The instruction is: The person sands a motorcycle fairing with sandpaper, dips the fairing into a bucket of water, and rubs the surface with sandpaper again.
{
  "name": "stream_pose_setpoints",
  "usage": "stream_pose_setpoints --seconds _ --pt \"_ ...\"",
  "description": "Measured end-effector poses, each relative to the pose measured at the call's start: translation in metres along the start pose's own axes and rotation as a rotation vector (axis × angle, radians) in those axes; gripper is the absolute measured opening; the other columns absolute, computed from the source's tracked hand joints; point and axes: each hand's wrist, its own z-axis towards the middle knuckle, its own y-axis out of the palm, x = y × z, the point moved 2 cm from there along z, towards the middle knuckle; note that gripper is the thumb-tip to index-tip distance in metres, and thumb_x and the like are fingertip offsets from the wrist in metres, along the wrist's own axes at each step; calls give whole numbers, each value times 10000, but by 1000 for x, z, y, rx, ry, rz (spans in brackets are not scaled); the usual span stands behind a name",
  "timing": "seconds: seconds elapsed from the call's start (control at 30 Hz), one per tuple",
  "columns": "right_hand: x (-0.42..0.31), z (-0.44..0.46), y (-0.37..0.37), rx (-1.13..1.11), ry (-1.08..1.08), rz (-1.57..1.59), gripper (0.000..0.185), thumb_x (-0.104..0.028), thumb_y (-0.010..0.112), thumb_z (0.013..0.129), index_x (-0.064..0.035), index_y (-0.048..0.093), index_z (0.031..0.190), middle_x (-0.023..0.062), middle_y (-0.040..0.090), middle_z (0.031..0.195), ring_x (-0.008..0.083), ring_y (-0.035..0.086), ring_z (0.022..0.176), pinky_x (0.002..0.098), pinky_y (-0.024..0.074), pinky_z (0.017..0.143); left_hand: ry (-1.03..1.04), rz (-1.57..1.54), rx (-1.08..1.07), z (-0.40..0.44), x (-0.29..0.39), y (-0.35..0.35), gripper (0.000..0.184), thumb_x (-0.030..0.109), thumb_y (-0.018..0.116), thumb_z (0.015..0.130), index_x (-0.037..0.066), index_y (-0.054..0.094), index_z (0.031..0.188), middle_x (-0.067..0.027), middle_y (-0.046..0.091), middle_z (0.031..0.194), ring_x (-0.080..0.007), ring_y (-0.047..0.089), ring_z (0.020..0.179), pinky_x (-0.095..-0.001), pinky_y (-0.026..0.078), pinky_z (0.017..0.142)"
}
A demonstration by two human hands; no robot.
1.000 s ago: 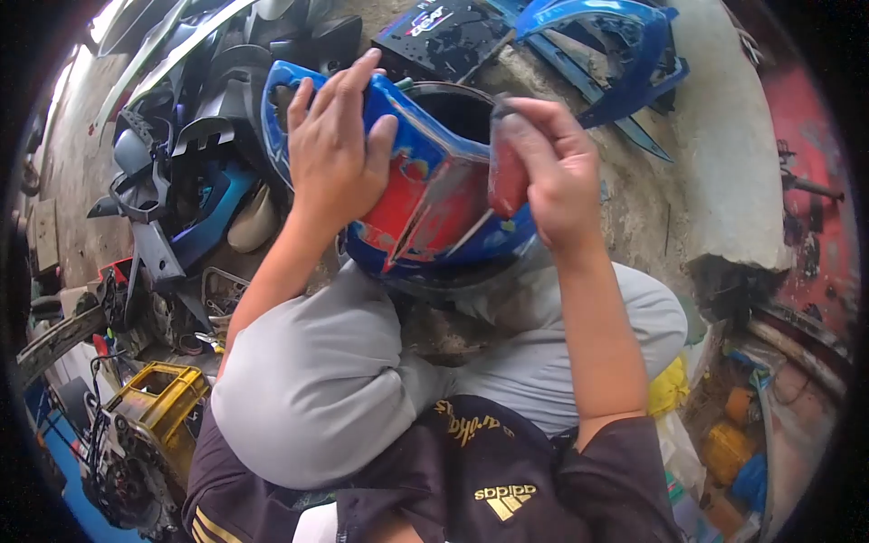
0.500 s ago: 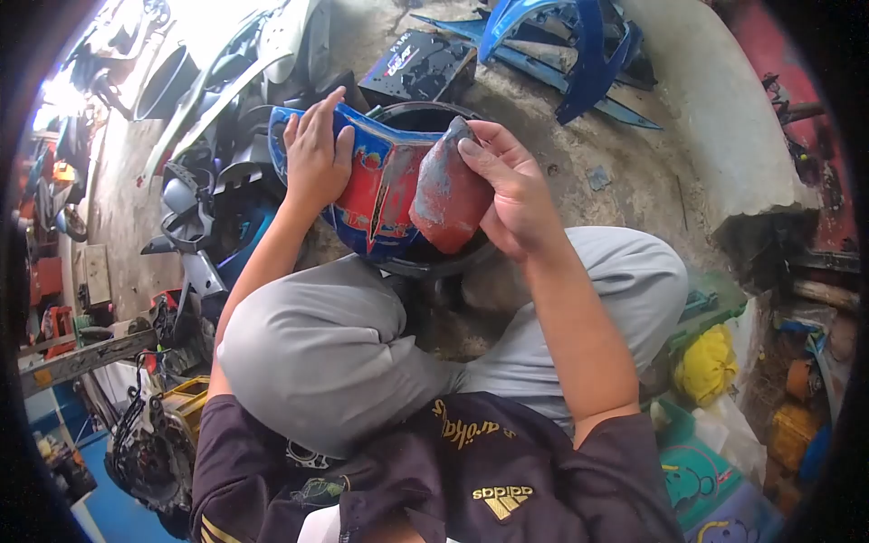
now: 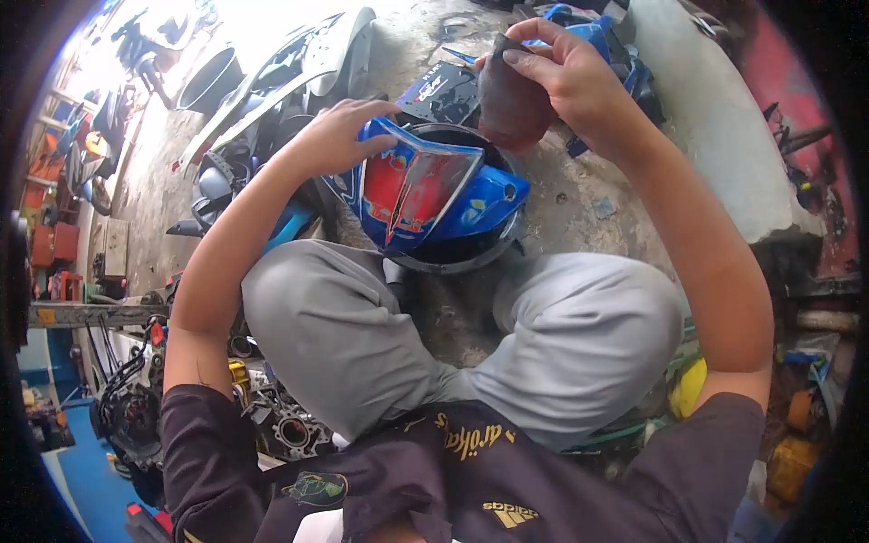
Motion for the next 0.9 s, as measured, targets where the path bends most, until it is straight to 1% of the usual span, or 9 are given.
stream_pose_setpoints --seconds 0.07,0.1,0.23,0.33,0.47,0.63,0.73,0.83,0.9 --pt "0 13 5 -6 1 -23 148 -115 565 1161 -96 597 1304 153 755 1334 194 729 1206 372 580 1092 -50 30 -92 -1 -1 0 627 468 755 1015 194 608 1559 -177 668 1505 -405 572 1441 -535 432 1223" --pt "9 22 7 -53 -70 66 164 -136 602 1150 -98 605 1310 104 766 1263 178 744 1121 356 595 1040 -78 24 -142 -1 -3 0 675 461 800 976 199 599 1564 -186 658 1495 -409 559 1452 -545 438 1215" --pt "69 44 16 189 -62 90 145 -135 656 1122 -86 660 1258 9 716 1137 113 673 1060 282 533 1003 37 10 -64 1 -25 23 798 479 861 903 208 559 1590 -168 600 1527 -418 522 1478 -559 438 1205" --pt "94 60 3 128 73 90 121 -101 652 1113 -86 676 1231 -1 714 1167 87 648 1081 270 515 1018 64 37 37 -15 -32 34 921 520 873 878 234 479 1659 -154 509 1631 -395 456 1539 -614 370 1232" --pt "123 100 -23 115 130 -25 177 -118 675 1098 -90 663 1272 31 711 1195 110 651 1091 288 523 1002 25 48 150 -20 -48 51 954 546 873 862 199 481 1658 -144 475 1671 -383 393 1588 -604 301 1277" --pt "218 169 -37 172 259 8 339 -131 761 1021 -89 661 1342 109 683 1277 188 644 1162 349 535 1005 -28 -18 363 -9 -54 81 899 628 872 803 194 624 1550 -109 646 1515 -361 469 1536 -567 190 1253" --pt "291 213 -34 219 331 49 536 -99 772 996 -83 559 1487 150 670 1360 225 648 1207 404 538 1044 -132 -12 432 -5 -49 85 832 674 852 801 177 701 1451 -79 709 1412 -352 535 1480 -599 188 1246" --pt "366 252 -29 371 348 152 619 -77 793 977 -53 504 1524 215 648 1452 266 657 1244 426 550 1054 -142 30 529 -3 -47 85 794 719 825 824 136 749 1357 -87 726 1376 -349 587 1420 -585 208 1248" --pt "416 268 -22 414 386 222 636 -100 817 959 -52 509 1513 207 658 1439 271 675 1218 421 562 1038 -107 22 537 -1 -50 82 778 711 826 833 128 755 1344 -99 726 1375 -351 602 1401 -560 250 1239"
